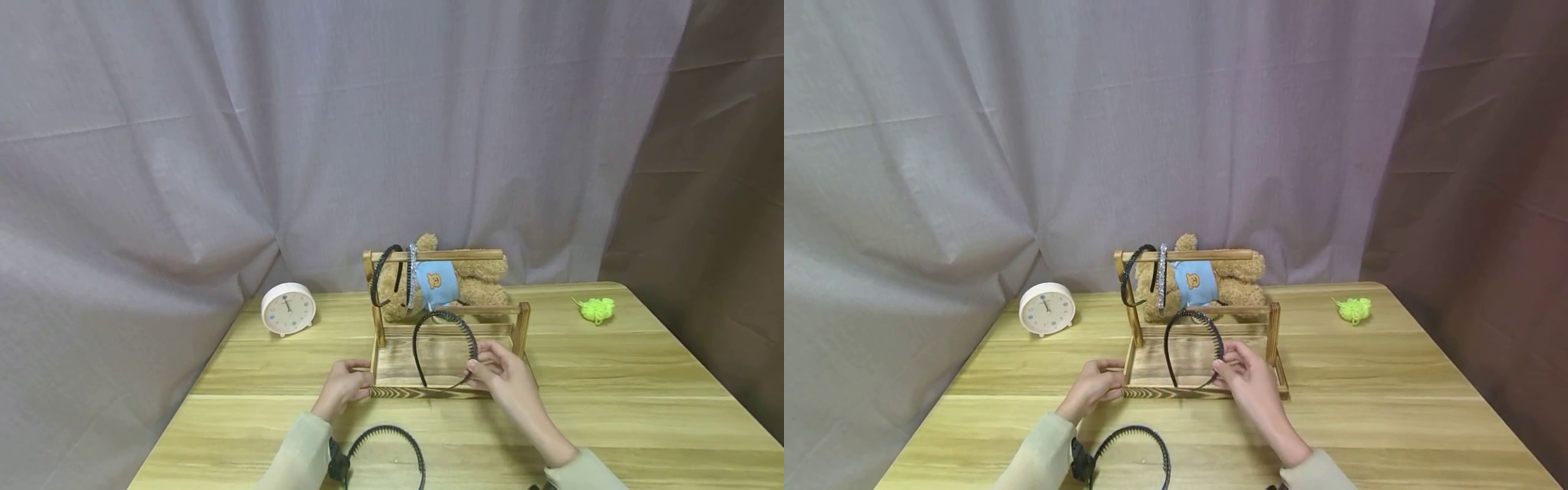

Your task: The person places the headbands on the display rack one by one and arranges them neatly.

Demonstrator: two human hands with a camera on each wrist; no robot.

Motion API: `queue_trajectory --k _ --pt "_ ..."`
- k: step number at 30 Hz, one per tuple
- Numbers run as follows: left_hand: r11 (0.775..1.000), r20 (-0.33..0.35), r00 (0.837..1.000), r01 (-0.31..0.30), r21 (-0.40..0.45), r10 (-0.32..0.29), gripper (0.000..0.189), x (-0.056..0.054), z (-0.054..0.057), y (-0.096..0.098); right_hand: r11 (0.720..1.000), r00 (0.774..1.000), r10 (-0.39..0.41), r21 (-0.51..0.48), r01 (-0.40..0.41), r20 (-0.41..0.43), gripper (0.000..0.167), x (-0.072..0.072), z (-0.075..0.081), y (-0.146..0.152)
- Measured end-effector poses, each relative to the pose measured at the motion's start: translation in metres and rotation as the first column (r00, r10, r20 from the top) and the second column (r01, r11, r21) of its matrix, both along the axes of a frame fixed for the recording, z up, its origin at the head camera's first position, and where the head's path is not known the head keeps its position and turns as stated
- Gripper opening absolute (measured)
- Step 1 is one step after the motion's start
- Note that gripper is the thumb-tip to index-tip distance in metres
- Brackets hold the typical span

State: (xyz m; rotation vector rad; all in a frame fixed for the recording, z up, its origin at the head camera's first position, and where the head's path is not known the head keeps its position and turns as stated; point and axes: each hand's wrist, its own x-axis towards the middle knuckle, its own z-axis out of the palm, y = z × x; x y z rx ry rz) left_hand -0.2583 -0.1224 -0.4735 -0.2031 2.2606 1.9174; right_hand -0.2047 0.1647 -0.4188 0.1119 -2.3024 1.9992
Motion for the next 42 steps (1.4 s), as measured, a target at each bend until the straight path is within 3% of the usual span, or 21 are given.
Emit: queue_trajectory --k 8,18,42 --pt "1.0 0.004 1.0 -0.003 -0.005 0.003 0.047 0.001 0.001 0.0 0.999 1.0 -0.032 -0.004 0.032 -0.001 0.032 -0.006 0.003 -0.007" --pt "1.0 -0.02 1.0 0.012 -0.009 -0.013 0.049 0.001 -0.001 0.0 0.997 0.992 -0.07 0.012 0.071 -0.103 0.021 -0.011 0.0 -0.012" --pt "1.0 -0.032 0.999 0.018 -0.001 -0.018 0.049 0.002 -0.002 -0.001 0.978 0.972 -0.177 0.085 0.192 -0.152 0.02 -0.014 -0.005 -0.008"
